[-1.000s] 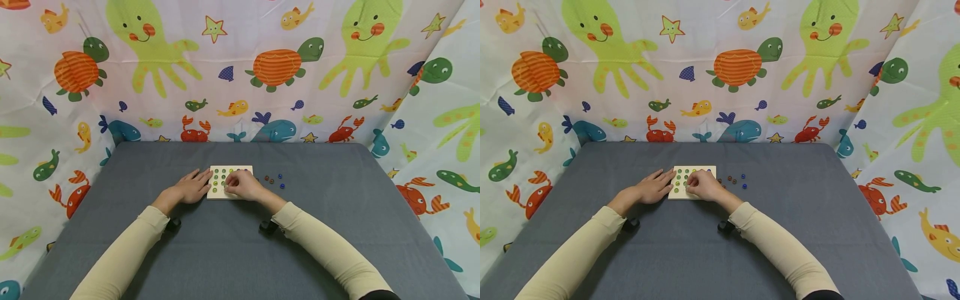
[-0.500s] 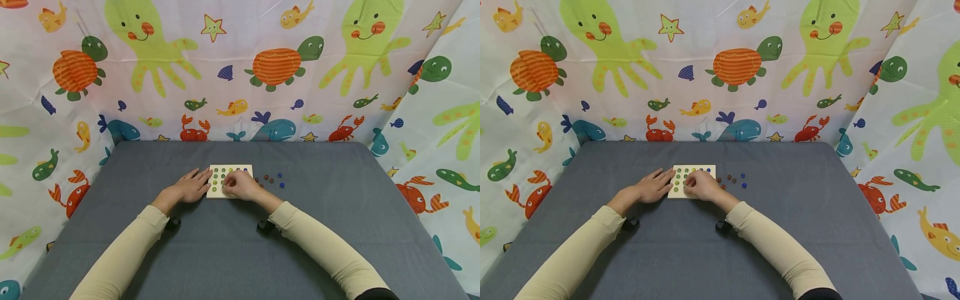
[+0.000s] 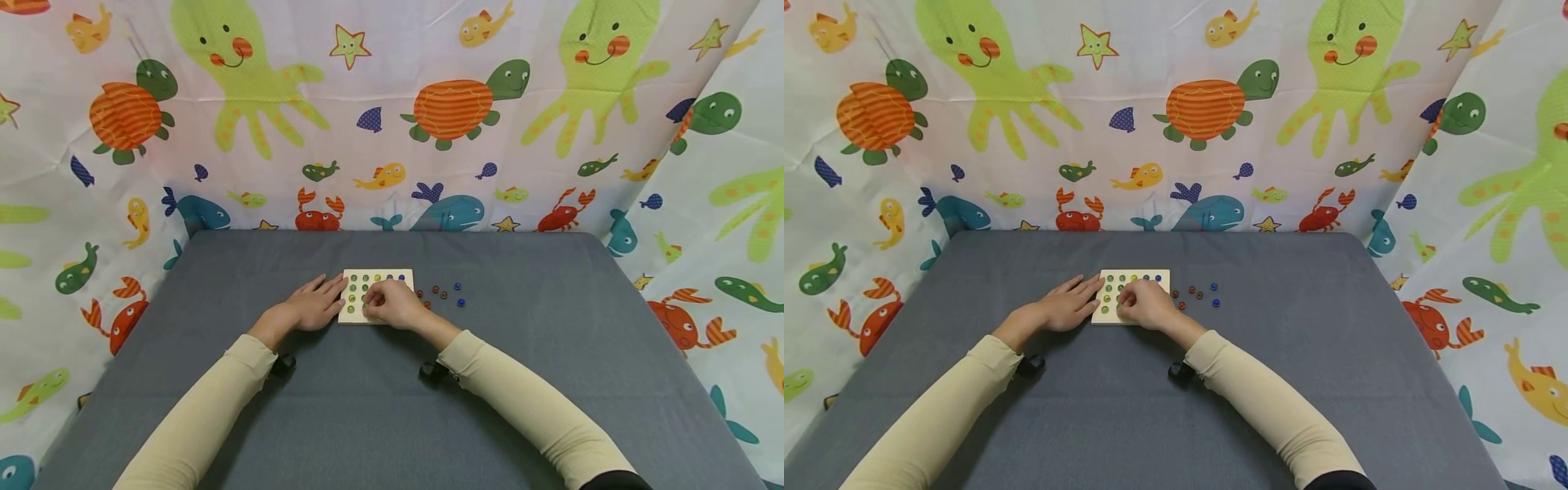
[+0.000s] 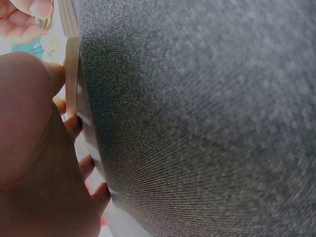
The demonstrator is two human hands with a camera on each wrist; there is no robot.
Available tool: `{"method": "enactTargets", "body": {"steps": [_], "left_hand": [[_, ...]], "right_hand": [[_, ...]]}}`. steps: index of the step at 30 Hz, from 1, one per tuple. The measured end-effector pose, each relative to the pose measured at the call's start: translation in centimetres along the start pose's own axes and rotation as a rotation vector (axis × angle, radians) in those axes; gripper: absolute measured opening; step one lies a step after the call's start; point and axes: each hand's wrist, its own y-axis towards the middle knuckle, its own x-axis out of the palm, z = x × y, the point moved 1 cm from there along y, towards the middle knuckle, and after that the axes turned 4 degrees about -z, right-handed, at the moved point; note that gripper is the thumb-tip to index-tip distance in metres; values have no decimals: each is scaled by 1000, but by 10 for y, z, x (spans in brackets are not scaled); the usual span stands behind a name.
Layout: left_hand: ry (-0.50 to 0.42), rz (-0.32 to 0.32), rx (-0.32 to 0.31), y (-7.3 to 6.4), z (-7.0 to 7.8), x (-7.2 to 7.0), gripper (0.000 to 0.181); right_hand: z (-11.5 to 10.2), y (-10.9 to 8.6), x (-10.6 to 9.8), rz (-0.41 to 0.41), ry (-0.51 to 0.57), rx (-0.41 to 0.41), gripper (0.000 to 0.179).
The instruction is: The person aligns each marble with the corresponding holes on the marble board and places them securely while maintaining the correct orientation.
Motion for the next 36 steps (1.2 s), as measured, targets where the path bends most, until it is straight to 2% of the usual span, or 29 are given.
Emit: {"method": "enactTargets", "body": {"steps": [6,22,29,36], "left_hand": [[0,4,7,-9,13,-10,60],[6,1,17,-6,13,-12,60],[5,2,6,-4,12,-9,60],[2,-9,-22,4,0,2,61]], "right_hand": [[1,0,0,3,-7,-11,11],[-1,-2,-4,15,-29,-9,12],[-3,-3,-4,-1,-36,-2,12],[-4,-5,-2,-28,-41,-27,20]]}}
